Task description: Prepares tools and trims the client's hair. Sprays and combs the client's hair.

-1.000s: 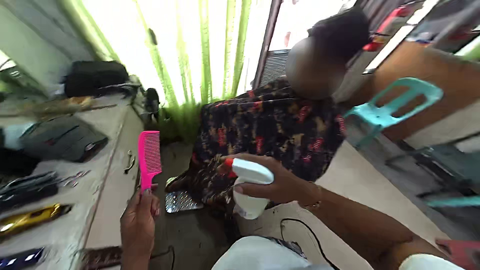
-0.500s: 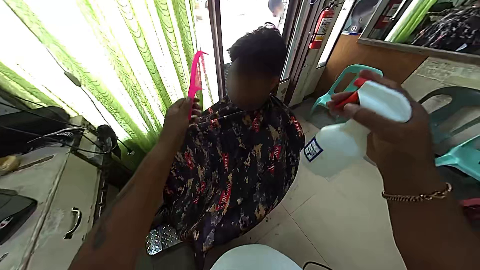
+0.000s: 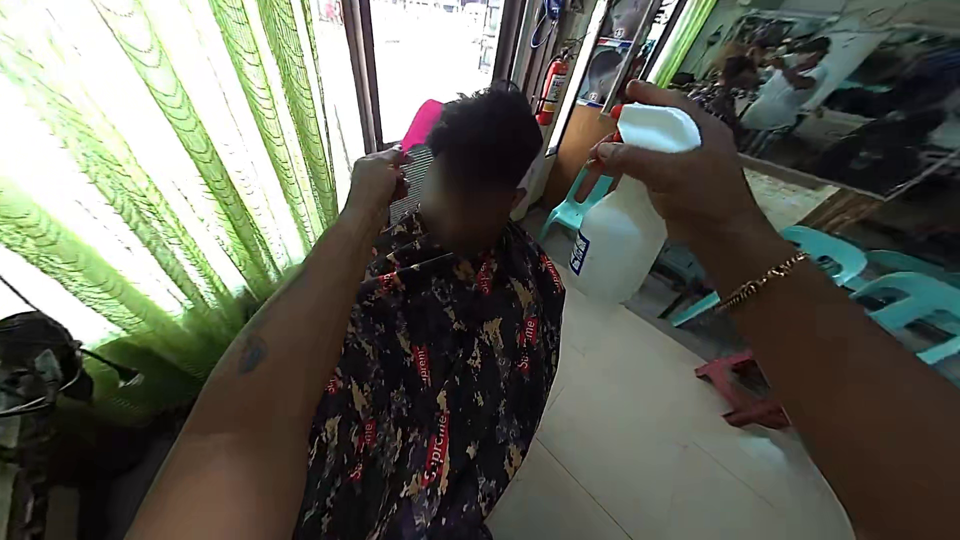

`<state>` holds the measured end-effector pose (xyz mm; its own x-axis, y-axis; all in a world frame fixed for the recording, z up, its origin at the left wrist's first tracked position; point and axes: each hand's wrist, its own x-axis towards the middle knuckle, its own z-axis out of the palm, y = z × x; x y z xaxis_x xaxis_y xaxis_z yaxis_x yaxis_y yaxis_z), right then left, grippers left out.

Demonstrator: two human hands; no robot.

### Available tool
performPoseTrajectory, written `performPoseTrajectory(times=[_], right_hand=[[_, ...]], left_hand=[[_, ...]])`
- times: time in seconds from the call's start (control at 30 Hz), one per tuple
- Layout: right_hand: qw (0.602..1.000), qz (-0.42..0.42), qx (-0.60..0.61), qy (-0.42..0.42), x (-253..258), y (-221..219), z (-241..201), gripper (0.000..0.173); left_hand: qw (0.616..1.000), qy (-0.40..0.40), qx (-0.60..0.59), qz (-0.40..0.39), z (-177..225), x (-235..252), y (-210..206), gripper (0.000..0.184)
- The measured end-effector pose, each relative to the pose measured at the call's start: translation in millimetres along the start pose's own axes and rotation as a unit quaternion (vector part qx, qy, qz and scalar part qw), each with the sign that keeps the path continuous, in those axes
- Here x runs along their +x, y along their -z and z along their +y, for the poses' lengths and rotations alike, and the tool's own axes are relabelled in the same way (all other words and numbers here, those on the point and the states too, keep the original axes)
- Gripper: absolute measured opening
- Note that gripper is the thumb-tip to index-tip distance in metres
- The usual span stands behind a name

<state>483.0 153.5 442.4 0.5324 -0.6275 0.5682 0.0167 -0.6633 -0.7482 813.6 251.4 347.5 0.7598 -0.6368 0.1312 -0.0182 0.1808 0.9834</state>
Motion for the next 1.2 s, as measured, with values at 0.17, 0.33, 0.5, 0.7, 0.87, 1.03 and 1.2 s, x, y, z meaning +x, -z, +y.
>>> performPoseTrajectory(times=[0.17, 0.33, 0.5, 0.7, 0.87, 1.03, 1.2], right_hand=[[0.997, 0.004, -0.077, 0.032, 5.1, -52.4, -32.0, 0.063], [0.984, -0.012, -0.176, 0.026, -13.4, -77.2, -64.4, 0.060], [0.985, -0.013, -0.171, 0.015, -9.0, -82.9, -76.2, 0.064], [0.975, -0.010, -0.220, 0.027, 1.9, -88.8, -74.7, 0.069], [0.967, -0.006, -0.252, 0.043, -5.1, -92.6, -75.3, 0.068], [0.970, 0.009, -0.239, 0.038, -16.3, -94.2, -75.4, 0.059], [0.979, -0.009, -0.199, 0.040, -7.4, -85.6, -65.2, 0.066]], left_hand=[[0.987, -0.063, 0.080, -0.121, 20.7, -6.3, -15.9, 0.035], [0.917, -0.229, 0.274, -0.176, 17.1, -32.5, -24.8, 0.042], [0.852, -0.351, 0.352, -0.164, 1.5, -53.7, -15.6, 0.040], [0.790, -0.498, 0.330, -0.135, -26.9, -51.9, 2.1, 0.036], [0.780, -0.536, 0.296, -0.132, -37.6, -48.4, 26.0, 0.033], [0.811, -0.533, 0.210, -0.115, -53.4, -44.2, 53.7, 0.030], [0.945, -0.287, 0.122, -0.101, -22.6, -9.3, 54.5, 0.038]])
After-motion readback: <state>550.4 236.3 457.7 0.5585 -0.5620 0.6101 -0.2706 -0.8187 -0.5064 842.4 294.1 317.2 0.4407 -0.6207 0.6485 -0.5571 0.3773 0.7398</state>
